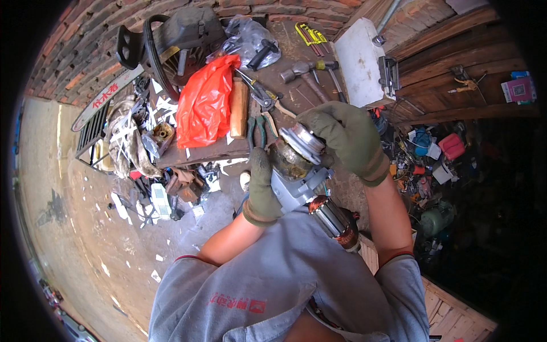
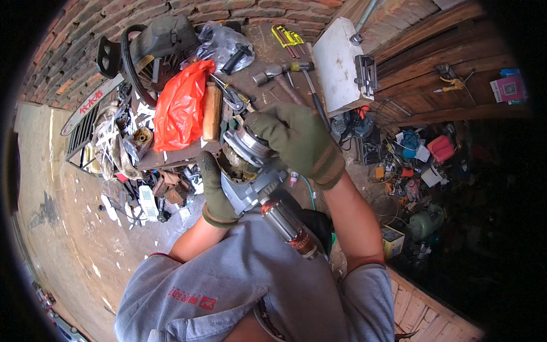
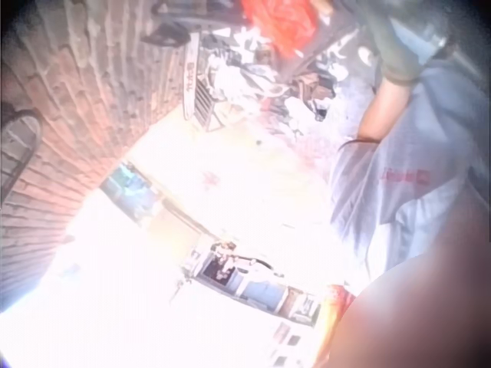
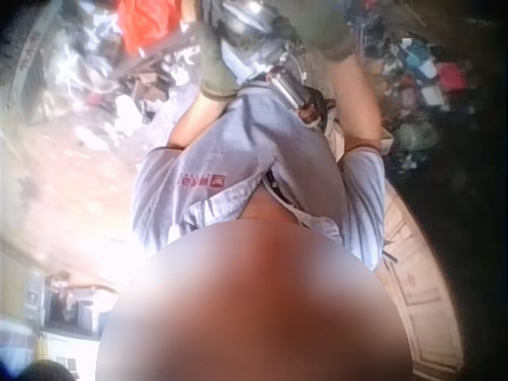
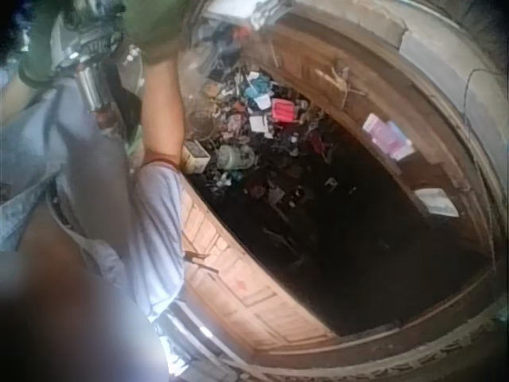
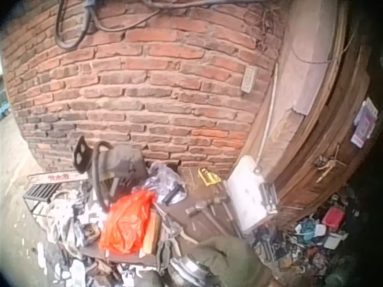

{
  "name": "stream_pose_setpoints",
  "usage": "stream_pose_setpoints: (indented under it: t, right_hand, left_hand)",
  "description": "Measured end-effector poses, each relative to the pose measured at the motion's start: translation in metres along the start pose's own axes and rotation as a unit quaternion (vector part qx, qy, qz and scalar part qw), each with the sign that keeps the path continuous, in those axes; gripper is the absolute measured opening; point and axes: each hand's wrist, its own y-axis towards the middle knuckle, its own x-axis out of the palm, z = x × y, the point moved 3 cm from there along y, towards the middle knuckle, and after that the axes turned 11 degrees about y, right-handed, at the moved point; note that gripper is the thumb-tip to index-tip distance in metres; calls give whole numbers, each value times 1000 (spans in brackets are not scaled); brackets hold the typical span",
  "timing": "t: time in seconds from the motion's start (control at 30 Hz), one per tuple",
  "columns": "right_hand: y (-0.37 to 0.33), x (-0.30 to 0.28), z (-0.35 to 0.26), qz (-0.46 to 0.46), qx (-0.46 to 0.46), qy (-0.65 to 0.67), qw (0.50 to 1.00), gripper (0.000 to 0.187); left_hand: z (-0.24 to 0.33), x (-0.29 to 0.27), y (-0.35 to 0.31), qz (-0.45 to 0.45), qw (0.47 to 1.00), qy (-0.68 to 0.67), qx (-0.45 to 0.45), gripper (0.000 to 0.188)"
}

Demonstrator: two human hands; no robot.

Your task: The person cleans a small metal housing with a stick, then assembles two metal housings together by hand, aligning and pressing them. The person handles the assembled unit and places it on the workbench.

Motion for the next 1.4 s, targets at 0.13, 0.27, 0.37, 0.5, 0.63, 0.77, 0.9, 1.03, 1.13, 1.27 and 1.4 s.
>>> stream_pose_setpoints:
  t: [0.13, 0.27, 0.37, 0.5, 0.63, 0.77, 0.9, 1.03, 1.13, 1.27, 1.4]
  right_hand:
    - [-5, -8, 4, 9, 4, 148, 989, 34]
    - [-14, -12, -14, 21, -2, 103, 994, 37]
    - [-25, -6, -27, 43, -54, 74, 995, 38]
    - [-33, -3, -34, 52, -122, 45, 990, 38]
    - [-37, 0, -25, 102, -39, 211, 971, 33]
    - [-35, 9, -33, 76, -54, 241, 966, 32]
    - [-39, 12, -33, 83, -24, 266, 960, 31]
    - [-41, 12, -38, 75, 11, 258, 963, 32]
    - [-44, 9, -36, 64, 12, 247, 967, 36]
    - [-45, 9, -48, 60, -160, 17, 985, 36]
    - [-48, 11, -51, 57, -199, -11, 978, 38]
  left_hand:
    - [-2, 1, -5, 21, 998, -60, -29, 122]
    - [10, 15, -5, 41, 999, -19, -19, 127]
    - [13, 15, -12, 46, 999, 4, -20, 128]
    - [14, 19, -16, -7, 1000, 9, 25, 124]
    - [15, 22, -14, -15, 999, 15, 35, 125]
    - [13, 20, -18, -14, 999, -6, 30, 125]
    - [15, 24, -19, -15, 1000, -13, 21, 125]
    - [6, 15, -19, -87, 989, -115, 45, 124]
    - [-11, 0, -18, -130, 962, -234, 53, 122]
    - [-21, -16, -20, -98, 971, -220, 17, 122]
    - [-33, -26, -17, -81, 976, -200, -6, 122]
